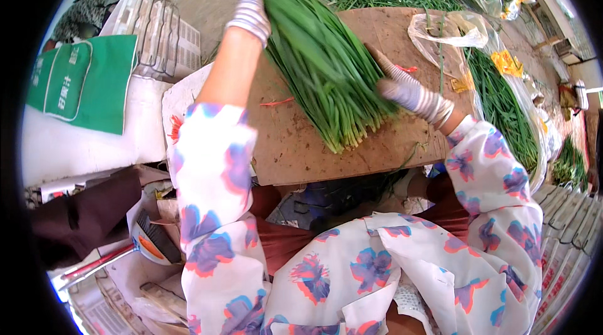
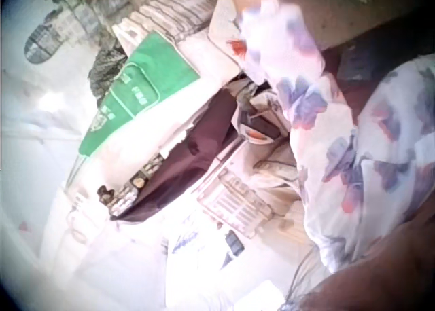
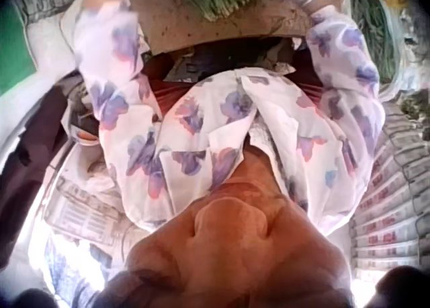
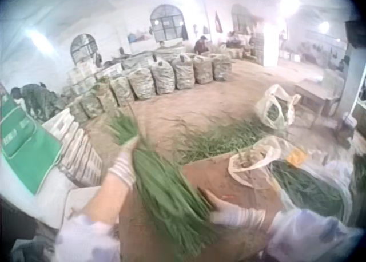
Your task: The person sorts bunches of garlic chives by hand, stripping away damaged leaves and aligning the stems on a wooden board.
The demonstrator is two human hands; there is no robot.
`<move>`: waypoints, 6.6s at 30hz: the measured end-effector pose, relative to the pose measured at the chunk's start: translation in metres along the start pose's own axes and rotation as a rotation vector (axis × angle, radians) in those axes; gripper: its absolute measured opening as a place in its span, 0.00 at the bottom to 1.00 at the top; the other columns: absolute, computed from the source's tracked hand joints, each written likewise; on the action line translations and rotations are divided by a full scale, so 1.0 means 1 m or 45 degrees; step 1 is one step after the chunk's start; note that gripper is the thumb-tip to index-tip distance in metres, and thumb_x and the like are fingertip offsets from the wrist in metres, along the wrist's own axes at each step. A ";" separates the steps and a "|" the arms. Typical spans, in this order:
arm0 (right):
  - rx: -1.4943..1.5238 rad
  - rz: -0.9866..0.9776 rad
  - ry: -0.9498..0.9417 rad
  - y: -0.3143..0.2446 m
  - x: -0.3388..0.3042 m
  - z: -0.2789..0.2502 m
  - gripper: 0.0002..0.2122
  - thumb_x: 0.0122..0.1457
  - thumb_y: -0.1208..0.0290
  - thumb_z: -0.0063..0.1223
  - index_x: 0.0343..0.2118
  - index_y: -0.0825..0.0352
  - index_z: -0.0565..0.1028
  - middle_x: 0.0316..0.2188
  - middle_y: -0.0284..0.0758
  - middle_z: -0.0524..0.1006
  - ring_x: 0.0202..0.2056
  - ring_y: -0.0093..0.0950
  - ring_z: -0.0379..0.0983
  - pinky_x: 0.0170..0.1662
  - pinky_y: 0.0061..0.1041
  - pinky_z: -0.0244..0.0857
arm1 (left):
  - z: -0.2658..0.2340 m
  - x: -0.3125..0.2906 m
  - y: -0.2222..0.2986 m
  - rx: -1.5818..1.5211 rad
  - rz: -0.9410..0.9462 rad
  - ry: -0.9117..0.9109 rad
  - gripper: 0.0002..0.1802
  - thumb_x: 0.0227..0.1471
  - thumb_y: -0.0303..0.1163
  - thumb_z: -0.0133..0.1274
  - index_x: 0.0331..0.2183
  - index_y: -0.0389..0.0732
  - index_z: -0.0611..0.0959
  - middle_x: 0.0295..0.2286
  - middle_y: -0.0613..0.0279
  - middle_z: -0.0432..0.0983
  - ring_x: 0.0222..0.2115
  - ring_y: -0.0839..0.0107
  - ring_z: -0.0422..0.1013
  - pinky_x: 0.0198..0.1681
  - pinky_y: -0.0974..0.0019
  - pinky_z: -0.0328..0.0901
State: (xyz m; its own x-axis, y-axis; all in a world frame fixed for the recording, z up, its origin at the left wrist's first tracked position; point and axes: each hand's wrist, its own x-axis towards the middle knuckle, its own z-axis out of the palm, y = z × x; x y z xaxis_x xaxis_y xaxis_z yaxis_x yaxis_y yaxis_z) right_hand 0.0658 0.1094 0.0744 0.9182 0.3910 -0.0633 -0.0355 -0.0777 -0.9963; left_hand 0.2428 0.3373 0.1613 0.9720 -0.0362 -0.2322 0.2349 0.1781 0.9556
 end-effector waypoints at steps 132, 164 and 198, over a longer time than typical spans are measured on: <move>-2.321 -0.677 0.815 -0.213 0.049 -0.121 0.34 0.48 0.62 0.60 0.57 0.62 0.55 0.51 0.54 0.63 0.50 0.45 0.64 0.52 0.34 0.60 | -0.070 -0.105 -0.151 -0.370 0.247 -0.529 0.49 0.53 0.66 0.21 0.59 0.31 0.45 0.53 0.52 0.62 0.58 0.66 0.50 0.62 0.66 0.36; -0.507 -0.336 0.529 -0.018 -0.083 0.155 0.04 0.54 0.79 0.49 0.31 0.72 0.75 0.20 0.30 0.74 0.21 0.18 0.68 0.26 0.18 0.64 | -0.070 -0.121 -0.168 1.089 0.675 -0.231 0.19 0.45 0.52 0.53 0.43 0.72 0.78 0.60 0.55 0.41 0.60 0.42 0.35 0.61 0.47 0.35; -1.405 -0.016 0.202 -0.019 -0.042 0.159 0.23 0.43 0.62 0.63 0.40 0.65 0.68 0.27 0.40 0.75 0.29 0.36 0.75 0.31 0.30 0.69 | -0.094 -0.109 -0.155 1.269 0.548 -0.568 0.52 0.43 0.57 0.51 0.61 0.51 0.43 0.62 0.57 0.32 0.62 0.53 0.30 0.62 0.50 0.33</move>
State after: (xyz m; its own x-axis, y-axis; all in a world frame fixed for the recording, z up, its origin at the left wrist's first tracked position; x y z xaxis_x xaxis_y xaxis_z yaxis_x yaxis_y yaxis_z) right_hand -0.0349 0.2398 0.0869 0.9588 0.2821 0.0334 0.2720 -0.8777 -0.3946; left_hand 0.0996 0.4064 0.0210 0.8424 -0.5374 0.0399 -0.4047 -0.5819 0.7054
